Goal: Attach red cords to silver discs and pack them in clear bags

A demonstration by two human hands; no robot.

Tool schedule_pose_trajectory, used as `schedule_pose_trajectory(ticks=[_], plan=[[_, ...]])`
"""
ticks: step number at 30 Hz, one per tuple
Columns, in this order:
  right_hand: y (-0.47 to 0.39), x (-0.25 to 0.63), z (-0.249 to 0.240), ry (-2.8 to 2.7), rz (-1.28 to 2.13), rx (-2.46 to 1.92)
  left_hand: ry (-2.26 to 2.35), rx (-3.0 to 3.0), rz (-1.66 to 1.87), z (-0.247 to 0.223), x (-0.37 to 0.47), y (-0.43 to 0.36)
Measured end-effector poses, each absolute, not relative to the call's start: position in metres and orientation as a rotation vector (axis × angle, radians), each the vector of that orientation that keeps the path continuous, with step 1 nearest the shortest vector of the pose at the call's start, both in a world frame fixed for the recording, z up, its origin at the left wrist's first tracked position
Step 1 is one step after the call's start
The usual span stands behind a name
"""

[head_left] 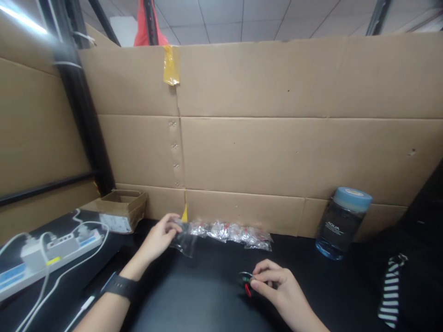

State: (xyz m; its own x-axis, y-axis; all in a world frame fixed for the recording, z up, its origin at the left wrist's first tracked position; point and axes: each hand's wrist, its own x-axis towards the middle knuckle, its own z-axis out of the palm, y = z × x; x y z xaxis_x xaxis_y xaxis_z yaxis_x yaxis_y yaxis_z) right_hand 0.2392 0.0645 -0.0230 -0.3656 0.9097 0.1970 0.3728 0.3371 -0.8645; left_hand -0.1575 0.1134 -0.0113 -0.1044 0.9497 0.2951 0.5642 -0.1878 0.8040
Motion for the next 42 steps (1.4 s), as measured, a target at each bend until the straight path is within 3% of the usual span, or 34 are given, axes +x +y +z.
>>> schedule_pose_trajectory(ticks=[4, 7, 17, 25, 42], plan=[[0.064, 0.238, -0.026, -1.922, 0.994, -1.138, 2.292, 1.936, 1.187, -0.022, -0.194, 0.122], [0.064, 0.237, -0.027, -1.936, 1.018, -1.140, 2.563, 2.033, 0.884, -0.022, -0.196, 0.121], [0.062, 0.236, -0.026, -1.992, 0.990, -1.129, 2.389, 2.067, 0.178, -0.032, -0.168, 0.109], [0.064, 0.235, -0.030, -2.033, 1.006, -1.110, 2.788, 1.969, 0.189, -0.026, -0.161, 0.105], [0.061, 0.234, -0.023, -2.028, 0.969, -1.131, 2.781, 1.775, 0.191, -0.026, -0.157, 0.107]])
